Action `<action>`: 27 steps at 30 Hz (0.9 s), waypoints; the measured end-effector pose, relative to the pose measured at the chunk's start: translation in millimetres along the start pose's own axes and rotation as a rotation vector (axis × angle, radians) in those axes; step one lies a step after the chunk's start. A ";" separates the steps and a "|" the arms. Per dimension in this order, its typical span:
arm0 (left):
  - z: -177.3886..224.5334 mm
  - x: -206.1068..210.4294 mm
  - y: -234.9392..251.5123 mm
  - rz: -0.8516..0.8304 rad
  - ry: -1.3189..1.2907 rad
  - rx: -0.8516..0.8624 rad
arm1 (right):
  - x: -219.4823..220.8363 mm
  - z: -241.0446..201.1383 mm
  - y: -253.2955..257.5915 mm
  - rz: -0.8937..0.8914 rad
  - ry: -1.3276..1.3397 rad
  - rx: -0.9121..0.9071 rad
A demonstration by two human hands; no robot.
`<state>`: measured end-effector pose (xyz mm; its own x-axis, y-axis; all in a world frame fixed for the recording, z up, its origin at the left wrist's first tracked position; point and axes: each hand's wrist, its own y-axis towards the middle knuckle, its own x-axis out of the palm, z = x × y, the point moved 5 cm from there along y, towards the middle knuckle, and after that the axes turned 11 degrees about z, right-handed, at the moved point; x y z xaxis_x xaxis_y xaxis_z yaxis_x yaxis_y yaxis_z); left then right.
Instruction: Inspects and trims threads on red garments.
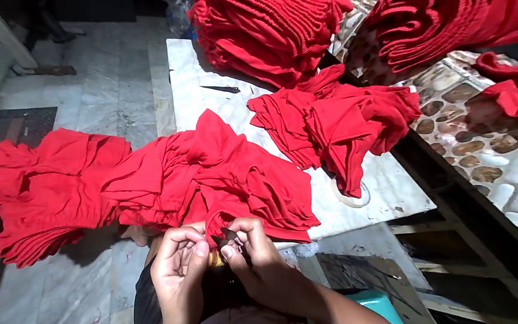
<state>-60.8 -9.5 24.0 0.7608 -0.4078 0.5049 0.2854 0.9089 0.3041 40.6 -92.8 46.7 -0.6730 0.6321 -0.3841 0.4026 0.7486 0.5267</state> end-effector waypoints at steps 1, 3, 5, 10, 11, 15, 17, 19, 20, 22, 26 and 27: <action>-0.4 -0.6 0.2 0.000 0.001 -0.001 | 0.2 0.5 -0.1 -0.005 0.005 0.006; -2.2 -2.4 0.2 0.003 0.007 -0.014 | 0.2 1.2 0.1 -0.012 -0.013 0.010; -4.4 -4.2 -0.1 0.007 0.011 -0.033 | -0.2 1.2 0.3 -0.020 -0.028 0.008; -4.6 -4.2 0.7 -0.009 -0.023 -0.040 | -0.2 1.4 0.0 -0.008 -0.038 -0.029; -4.3 -4.2 1.1 -0.013 -0.023 -0.038 | -0.3 1.1 -0.6 0.005 -0.068 -0.046; -3.3 -4.5 1.1 -0.020 -0.043 -0.045 | -3.0 0.7 -4.3 0.066 -0.216 -0.119; -3.2 -4.6 0.4 -0.009 -0.060 -0.057 | -4.9 0.9 -5.9 0.086 -0.219 -0.131; -4.2 -4.5 -0.1 0.008 -0.077 -0.088 | -7.8 0.6 -7.0 0.157 -0.147 -0.148; -6.0 -4.3 -0.1 0.020 -0.063 -0.107 | -9.3 0.1 -5.6 0.205 -0.085 -0.164; -12.6 -3.4 0.0 0.032 0.088 -0.090 | -10.4 -4.7 3.5 0.238 0.001 -0.202; -7.4 -9.6 -10.2 -0.063 0.747 0.238 | -8.7 -10.1 19.3 0.115 -0.139 -0.224; 2.4 -12.1 -15.4 -0.118 0.813 0.290 | -12.1 -6.1 17.9 0.071 -0.160 -0.210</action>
<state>-75.8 -18.7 15.2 0.9474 -0.2085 -0.2427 0.3130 0.7615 0.5676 52.1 -88.3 65.3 -0.5343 0.7176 -0.4467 0.2965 0.6540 0.6960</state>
